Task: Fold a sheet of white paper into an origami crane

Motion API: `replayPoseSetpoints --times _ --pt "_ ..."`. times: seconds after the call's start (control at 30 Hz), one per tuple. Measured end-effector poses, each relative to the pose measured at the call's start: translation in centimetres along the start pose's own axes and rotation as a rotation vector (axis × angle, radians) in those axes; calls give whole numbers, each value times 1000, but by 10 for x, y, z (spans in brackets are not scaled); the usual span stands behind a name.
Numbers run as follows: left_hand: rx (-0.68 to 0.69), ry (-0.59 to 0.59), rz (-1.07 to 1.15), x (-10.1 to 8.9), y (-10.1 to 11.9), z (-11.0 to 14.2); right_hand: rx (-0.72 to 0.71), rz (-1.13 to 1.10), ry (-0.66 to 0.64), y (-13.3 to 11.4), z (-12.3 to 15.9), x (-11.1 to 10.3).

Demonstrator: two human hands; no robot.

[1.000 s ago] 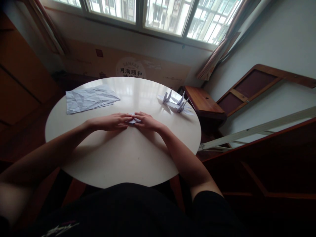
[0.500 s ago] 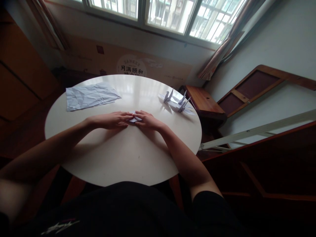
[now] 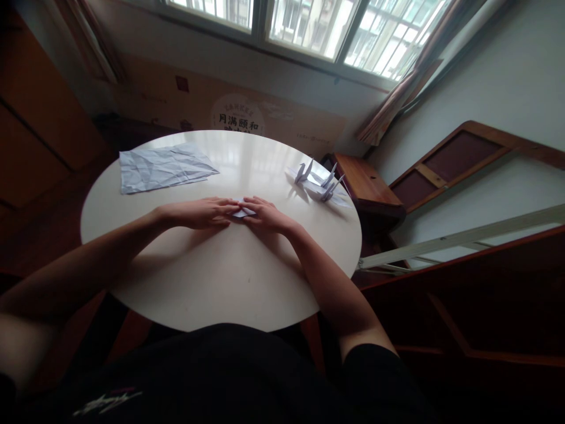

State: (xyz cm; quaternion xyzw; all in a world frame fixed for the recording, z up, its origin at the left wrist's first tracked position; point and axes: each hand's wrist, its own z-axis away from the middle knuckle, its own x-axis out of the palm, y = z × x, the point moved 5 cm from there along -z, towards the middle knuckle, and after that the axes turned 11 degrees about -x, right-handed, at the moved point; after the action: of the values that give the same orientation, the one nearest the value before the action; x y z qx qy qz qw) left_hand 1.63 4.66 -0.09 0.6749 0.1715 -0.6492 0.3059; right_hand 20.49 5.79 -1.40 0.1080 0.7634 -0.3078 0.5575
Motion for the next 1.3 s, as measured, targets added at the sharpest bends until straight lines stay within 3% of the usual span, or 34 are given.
replayPoseSetpoints --times 1.3 --pt "12 15 -8 -2 -1 3 24 13 -55 -7 -2 -3"
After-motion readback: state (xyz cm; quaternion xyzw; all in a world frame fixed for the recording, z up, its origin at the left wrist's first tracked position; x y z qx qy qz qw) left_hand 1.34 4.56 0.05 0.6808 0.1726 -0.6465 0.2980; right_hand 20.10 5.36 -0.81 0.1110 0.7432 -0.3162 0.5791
